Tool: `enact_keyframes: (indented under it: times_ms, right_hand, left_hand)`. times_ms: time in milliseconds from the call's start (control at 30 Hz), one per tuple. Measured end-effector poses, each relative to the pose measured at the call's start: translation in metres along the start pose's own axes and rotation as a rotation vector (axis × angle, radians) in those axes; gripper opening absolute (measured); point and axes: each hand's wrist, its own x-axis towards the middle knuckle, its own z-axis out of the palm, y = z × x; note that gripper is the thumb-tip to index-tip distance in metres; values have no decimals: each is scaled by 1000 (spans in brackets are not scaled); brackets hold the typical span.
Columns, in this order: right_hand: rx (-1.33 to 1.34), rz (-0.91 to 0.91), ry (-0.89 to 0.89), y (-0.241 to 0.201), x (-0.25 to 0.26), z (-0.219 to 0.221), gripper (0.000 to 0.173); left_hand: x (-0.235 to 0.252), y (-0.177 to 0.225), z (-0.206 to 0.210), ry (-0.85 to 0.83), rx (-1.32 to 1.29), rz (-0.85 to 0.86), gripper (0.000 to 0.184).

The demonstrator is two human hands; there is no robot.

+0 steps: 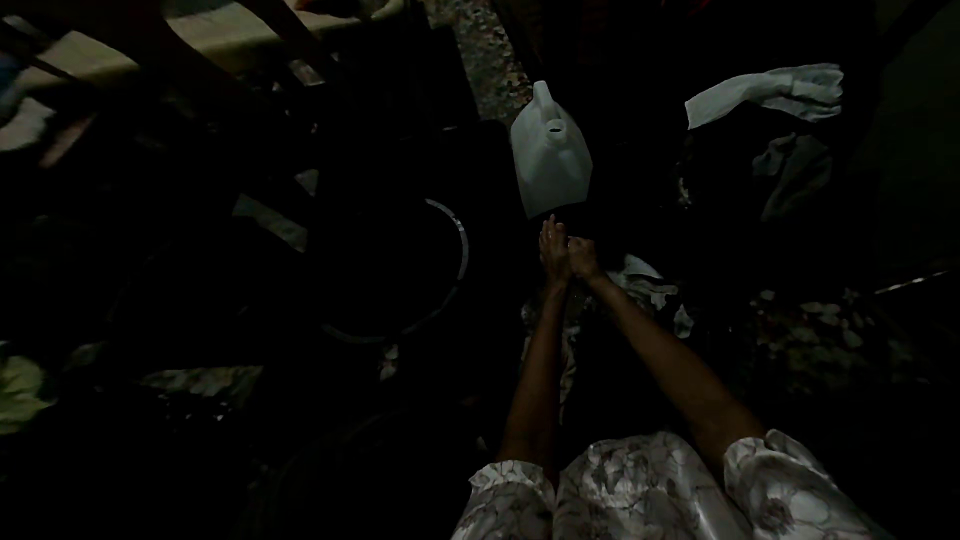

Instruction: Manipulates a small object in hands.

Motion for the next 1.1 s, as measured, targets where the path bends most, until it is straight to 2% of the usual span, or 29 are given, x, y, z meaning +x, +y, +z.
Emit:
enact_keyframes:
  times_ms: [100,167,233,300,367,500,700,767,833,933,967,1033,1100]
  right_hand:
    - [87,54,53,-4,1,4,38]
    - [129,89,70,-1,-2,6,38]
    - [134,110,60,5,-9,6,40]
    - [132,147,60,11,-12,10,42]
    - [120,186,43,17,-13,11,42]
    - [111,226,42,31,-15,12,38]
    - [84,231,92,36,-14,-1,46]
    - [92,168,25,36,-12,-4,49]
    - [28,98,-57,30,-12,-7,52]
    - [-144,52,-97,9,-20,-21,58]
    - [-191,36,-90,6,-22,-30,57]
    - [-302,27,-93,6,-19,-59,50]
    - [-441,114,-110,10,-14,-96,45]
  left_hand:
    - [5,-8,4,16,-37,41,49]
    - [5,-15,5,-44,-128,34,49]
    - [-1,-10,1,-141,-329,-91,53]
    - [-1,-4,2,-159,-510,-301,66]
    - [-2,-6,2,-171,-526,-381,73]
    - [-8,-10,3,-155,-505,-425,72]
    - [-12,-26,5,-104,-633,-490,78]
    - [-18,-28,8,-57,-715,-443,75]
    - [-25,-32,11,-11,-815,-451,60]
    - [-26,-35,11,32,-851,-635,37]
    - [-23,-35,7,22,-838,-664,35]
    - [-11,-32,-7,13,-799,-599,34]
    - [4,-15,-34,68,-690,-366,35]
